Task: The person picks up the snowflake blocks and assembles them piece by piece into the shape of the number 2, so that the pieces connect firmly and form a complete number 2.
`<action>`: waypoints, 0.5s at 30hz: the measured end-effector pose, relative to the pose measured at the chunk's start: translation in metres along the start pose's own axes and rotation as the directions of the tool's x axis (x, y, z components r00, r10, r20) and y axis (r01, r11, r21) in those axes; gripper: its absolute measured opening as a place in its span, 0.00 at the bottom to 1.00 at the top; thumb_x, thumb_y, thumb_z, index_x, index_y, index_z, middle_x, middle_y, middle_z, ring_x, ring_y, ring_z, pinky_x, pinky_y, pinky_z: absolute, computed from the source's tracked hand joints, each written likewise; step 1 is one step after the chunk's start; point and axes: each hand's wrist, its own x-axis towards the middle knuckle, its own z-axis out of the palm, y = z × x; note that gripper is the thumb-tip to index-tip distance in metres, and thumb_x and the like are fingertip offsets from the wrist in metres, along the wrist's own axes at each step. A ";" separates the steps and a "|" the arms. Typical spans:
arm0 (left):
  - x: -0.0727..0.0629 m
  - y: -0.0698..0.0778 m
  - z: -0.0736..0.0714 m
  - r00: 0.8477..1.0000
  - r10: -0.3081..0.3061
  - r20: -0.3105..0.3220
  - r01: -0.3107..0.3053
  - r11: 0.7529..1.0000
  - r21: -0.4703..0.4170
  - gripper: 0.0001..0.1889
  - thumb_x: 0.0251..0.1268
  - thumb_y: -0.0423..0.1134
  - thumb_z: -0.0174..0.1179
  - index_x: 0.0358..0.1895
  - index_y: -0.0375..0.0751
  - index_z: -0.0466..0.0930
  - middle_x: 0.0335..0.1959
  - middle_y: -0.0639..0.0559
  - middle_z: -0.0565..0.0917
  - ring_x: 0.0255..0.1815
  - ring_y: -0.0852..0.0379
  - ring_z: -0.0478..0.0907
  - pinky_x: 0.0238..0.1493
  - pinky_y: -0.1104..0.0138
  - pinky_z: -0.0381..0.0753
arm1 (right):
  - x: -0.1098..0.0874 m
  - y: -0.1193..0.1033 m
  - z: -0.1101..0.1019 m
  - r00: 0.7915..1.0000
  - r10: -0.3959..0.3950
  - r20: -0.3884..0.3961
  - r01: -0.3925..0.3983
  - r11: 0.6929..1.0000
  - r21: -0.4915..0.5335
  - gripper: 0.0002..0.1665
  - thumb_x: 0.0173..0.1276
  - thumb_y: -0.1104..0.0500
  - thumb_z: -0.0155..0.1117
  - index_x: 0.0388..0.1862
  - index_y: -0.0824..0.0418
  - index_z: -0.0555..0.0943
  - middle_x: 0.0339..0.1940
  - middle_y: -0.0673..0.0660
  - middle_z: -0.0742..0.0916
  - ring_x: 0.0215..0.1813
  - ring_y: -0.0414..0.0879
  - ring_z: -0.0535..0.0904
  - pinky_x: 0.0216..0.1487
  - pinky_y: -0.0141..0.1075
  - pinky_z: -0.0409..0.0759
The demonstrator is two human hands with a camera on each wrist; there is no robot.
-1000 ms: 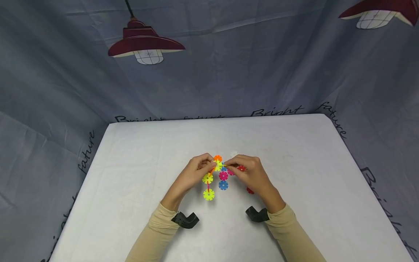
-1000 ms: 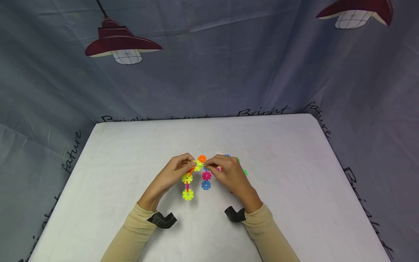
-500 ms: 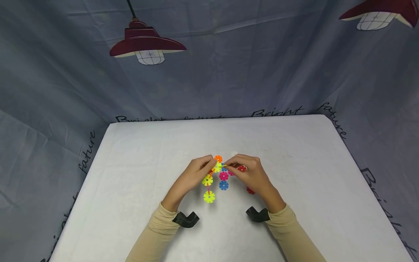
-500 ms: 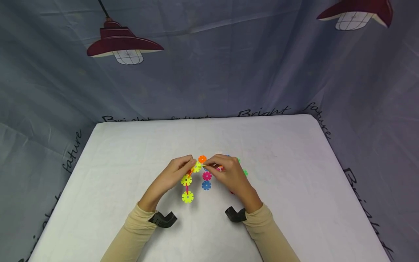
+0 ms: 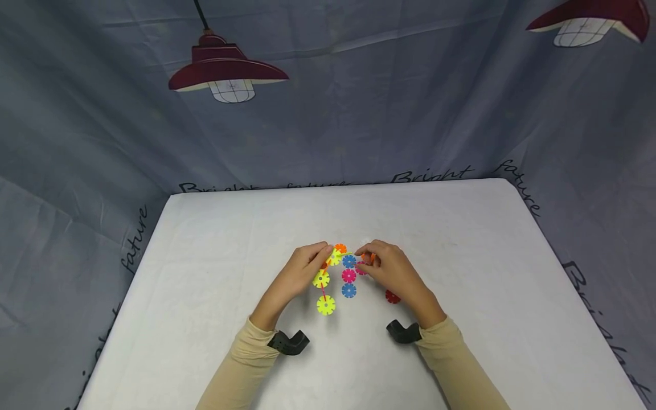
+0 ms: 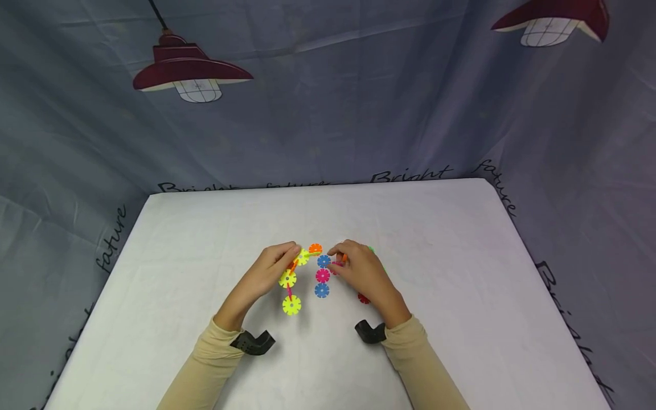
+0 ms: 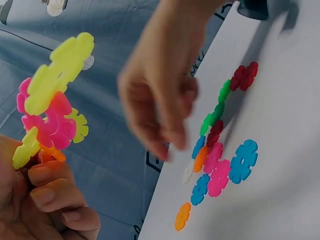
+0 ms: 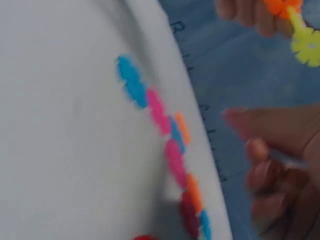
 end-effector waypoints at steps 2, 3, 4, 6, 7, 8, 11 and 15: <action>0.000 0.000 0.000 1.000 -0.005 0.001 0.005 1.000 -0.006 0.21 0.84 0.46 0.48 0.26 0.43 0.70 0.19 0.54 0.66 0.23 0.59 0.65 0.29 0.71 0.62 | 0.000 0.006 0.004 0.995 0.083 0.061 -0.077 0.994 -0.081 0.18 0.60 0.54 0.81 0.48 0.58 0.89 0.28 0.49 0.82 0.31 0.41 0.74 0.32 0.32 0.73; 0.000 0.000 0.000 1.000 -0.006 0.001 0.006 1.000 -0.005 0.21 0.84 0.46 0.48 0.26 0.43 0.70 0.19 0.54 0.67 0.23 0.59 0.66 0.29 0.71 0.63 | 0.001 0.008 0.005 0.990 0.115 0.080 -0.106 0.988 -0.110 0.19 0.60 0.53 0.81 0.48 0.58 0.89 0.28 0.49 0.82 0.31 0.42 0.74 0.33 0.32 0.73; 0.000 0.000 0.001 1.000 -0.008 0.001 0.008 1.000 -0.007 0.21 0.84 0.46 0.49 0.26 0.43 0.70 0.19 0.54 0.67 0.23 0.59 0.66 0.29 0.71 0.63 | 0.001 0.010 0.007 0.986 0.138 0.094 -0.125 0.984 -0.126 0.19 0.60 0.52 0.81 0.48 0.59 0.89 0.28 0.50 0.82 0.32 0.43 0.74 0.34 0.33 0.72; 0.001 0.000 0.001 1.000 -0.011 -0.002 0.011 1.000 -0.012 0.21 0.84 0.46 0.49 0.26 0.43 0.70 0.19 0.54 0.67 0.23 0.58 0.66 0.29 0.71 0.63 | 0.001 0.014 0.009 0.979 0.168 0.113 -0.151 0.978 -0.144 0.20 0.60 0.51 0.81 0.48 0.59 0.89 0.29 0.51 0.82 0.34 0.45 0.75 0.34 0.34 0.72; 0.001 0.000 0.001 1.000 -0.014 -0.004 0.014 1.000 -0.013 0.21 0.84 0.46 0.49 0.26 0.43 0.70 0.19 0.54 0.67 0.23 0.58 0.66 0.29 0.71 0.63 | 0.001 0.015 0.009 0.977 0.177 0.119 -0.159 0.977 -0.143 0.20 0.60 0.52 0.81 0.48 0.59 0.89 0.28 0.51 0.82 0.34 0.45 0.75 0.34 0.35 0.72; 0.001 0.000 0.001 1.000 -0.016 -0.005 0.016 1.000 -0.014 0.21 0.84 0.46 0.49 0.26 0.43 0.70 0.19 0.54 0.67 0.23 0.58 0.66 0.29 0.71 0.63 | 0.001 0.016 0.010 0.975 0.183 0.124 -0.166 0.976 -0.139 0.19 0.60 0.52 0.81 0.47 0.59 0.89 0.28 0.51 0.81 0.34 0.45 0.74 0.34 0.35 0.71; 0.001 0.000 0.002 1.000 -0.024 -0.004 0.024 1.000 -0.015 0.21 0.84 0.46 0.49 0.26 0.43 0.70 0.19 0.54 0.67 0.23 0.58 0.66 0.29 0.71 0.62 | 0.001 0.018 0.010 0.973 0.182 0.140 -0.168 0.980 -0.108 0.17 0.60 0.53 0.81 0.44 0.59 0.88 0.28 0.51 0.80 0.33 0.44 0.73 0.34 0.35 0.72; 0.001 0.001 0.002 0.999 -0.036 -0.002 0.036 0.999 -0.008 0.21 0.84 0.46 0.49 0.26 0.43 0.71 0.19 0.54 0.67 0.23 0.57 0.66 0.29 0.70 0.63 | 0.001 0.019 0.010 0.978 0.156 0.140 -0.148 0.987 -0.069 0.16 0.58 0.54 0.83 0.39 0.58 0.84 0.28 0.49 0.82 0.32 0.42 0.75 0.35 0.33 0.74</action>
